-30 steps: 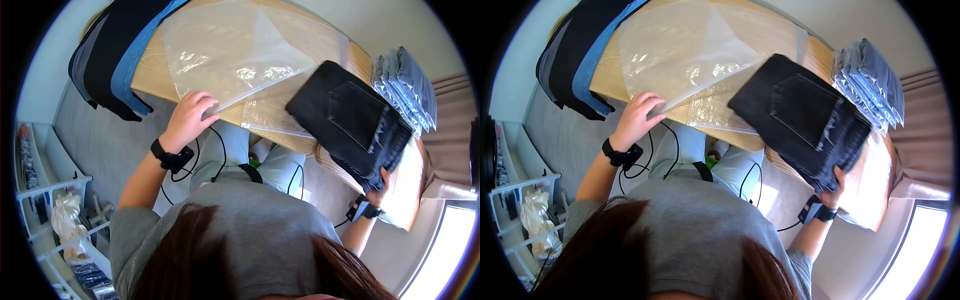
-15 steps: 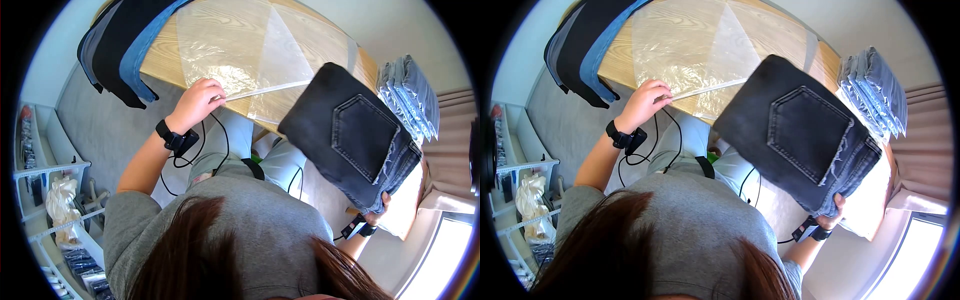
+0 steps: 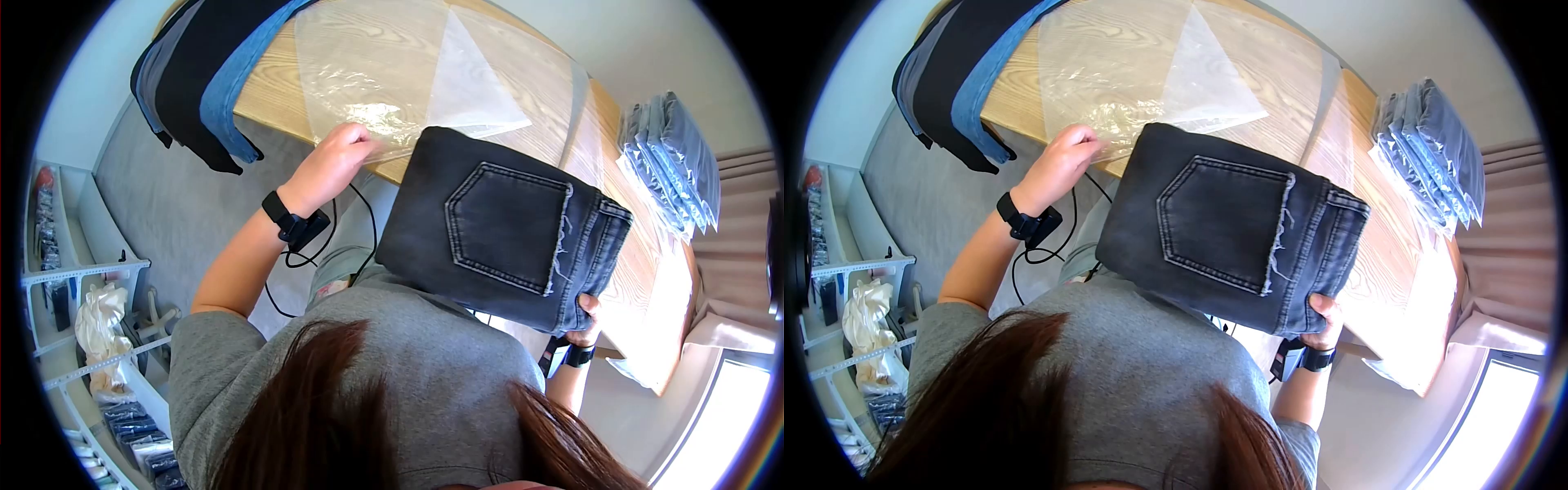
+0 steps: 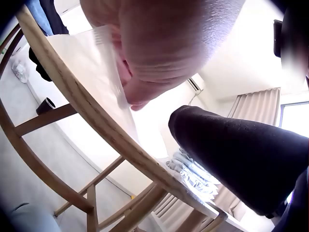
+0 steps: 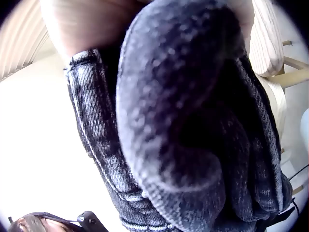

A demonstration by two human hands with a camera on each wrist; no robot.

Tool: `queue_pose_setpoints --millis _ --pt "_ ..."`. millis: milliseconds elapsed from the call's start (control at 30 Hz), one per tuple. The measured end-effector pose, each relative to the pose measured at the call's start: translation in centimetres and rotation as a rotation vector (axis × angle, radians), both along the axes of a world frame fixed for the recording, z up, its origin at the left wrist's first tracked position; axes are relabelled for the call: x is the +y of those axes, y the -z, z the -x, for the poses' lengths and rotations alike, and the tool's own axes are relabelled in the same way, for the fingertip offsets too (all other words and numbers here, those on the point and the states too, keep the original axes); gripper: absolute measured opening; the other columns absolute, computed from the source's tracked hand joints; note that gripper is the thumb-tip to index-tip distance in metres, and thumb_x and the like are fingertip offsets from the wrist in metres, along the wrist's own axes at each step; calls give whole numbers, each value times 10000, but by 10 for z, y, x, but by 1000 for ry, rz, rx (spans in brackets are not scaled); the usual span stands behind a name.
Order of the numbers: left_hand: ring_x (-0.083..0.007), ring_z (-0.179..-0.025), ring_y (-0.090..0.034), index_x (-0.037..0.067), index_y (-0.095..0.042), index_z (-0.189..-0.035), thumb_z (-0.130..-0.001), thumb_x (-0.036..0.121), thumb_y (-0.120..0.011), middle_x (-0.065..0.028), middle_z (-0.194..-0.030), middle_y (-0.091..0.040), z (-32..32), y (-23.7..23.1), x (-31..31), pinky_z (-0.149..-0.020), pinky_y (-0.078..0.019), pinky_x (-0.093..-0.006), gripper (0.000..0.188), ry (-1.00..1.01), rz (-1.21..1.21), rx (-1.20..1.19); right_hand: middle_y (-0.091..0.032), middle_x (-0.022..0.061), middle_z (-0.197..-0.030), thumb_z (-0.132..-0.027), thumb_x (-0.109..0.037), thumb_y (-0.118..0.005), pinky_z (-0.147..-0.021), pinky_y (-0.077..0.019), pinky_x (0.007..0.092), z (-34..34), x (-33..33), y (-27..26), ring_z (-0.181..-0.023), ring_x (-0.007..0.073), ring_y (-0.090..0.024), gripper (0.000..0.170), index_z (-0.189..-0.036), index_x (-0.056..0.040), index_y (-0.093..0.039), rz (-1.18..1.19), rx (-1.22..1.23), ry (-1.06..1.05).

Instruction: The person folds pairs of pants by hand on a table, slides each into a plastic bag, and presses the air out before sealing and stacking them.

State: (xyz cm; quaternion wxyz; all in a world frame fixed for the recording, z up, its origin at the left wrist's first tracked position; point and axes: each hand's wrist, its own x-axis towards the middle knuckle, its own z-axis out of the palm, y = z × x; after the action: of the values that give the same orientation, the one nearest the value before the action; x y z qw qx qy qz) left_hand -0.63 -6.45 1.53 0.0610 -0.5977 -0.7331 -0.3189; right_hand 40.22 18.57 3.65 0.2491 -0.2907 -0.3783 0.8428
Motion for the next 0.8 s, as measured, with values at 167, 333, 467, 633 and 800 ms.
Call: queue_pose_setpoints --millis 167,333,467,633,800 --pt "-290 -900 -553 -11 -599 -1124 -697 -132 -544 -132 -1030 -583 3 4 5 -808 -459 -352 447 -19 -126 52 -577 185 -1182 -671 -55 -612 -929 -489 411 32 -5 8 -1030 324 -595 655 -1288 62 -423 -5 -58 -82" --pt "-298 -971 -535 9 -549 -1238 -670 -170 -491 -120 -1180 -577 -6 -13 4 -886 -436 -361 599 -2 -102 61 -582 171 -1178 -687 -48 -617 -925 -493 416 56 6 24 -1027 316 -597 637 -1292 32 -435 86 -72 -138" --pt "-297 -1045 -517 54 -510 -1304 -698 -115 -513 -88 -1227 -571 -7 -11 1 -926 -423 -370 629 -56 -95 149 -589 161 -1176 -723 -67 -632 -921 -501 437 77 17 31 -1037 312 -602 612 -1297 17 -437 103 -7 -157" --pt "-298 -1120 -502 33 -510 -1302 -681 -160 -481 -98 -1242 -558 -13 -11 -2 -980 -393 -381 651 -70 -135 128 -599 148 -1171 -773 -101 -619 -912 -506 435 94 19 34 -1020 306 -613 554 -1291 2 -451 147 51 -85" --pt "-296 -1132 -505 -4 -527 -1273 -696 -163 -481 -114 -1240 -554 -25 -14 14 -986 -391 -381 601 -78 -193 107 -609 166 -1173 -858 -175 -584 -929 -492 453 130 -16 31 -1041 310 -607 438 -1231 32 -484 44 130 146"
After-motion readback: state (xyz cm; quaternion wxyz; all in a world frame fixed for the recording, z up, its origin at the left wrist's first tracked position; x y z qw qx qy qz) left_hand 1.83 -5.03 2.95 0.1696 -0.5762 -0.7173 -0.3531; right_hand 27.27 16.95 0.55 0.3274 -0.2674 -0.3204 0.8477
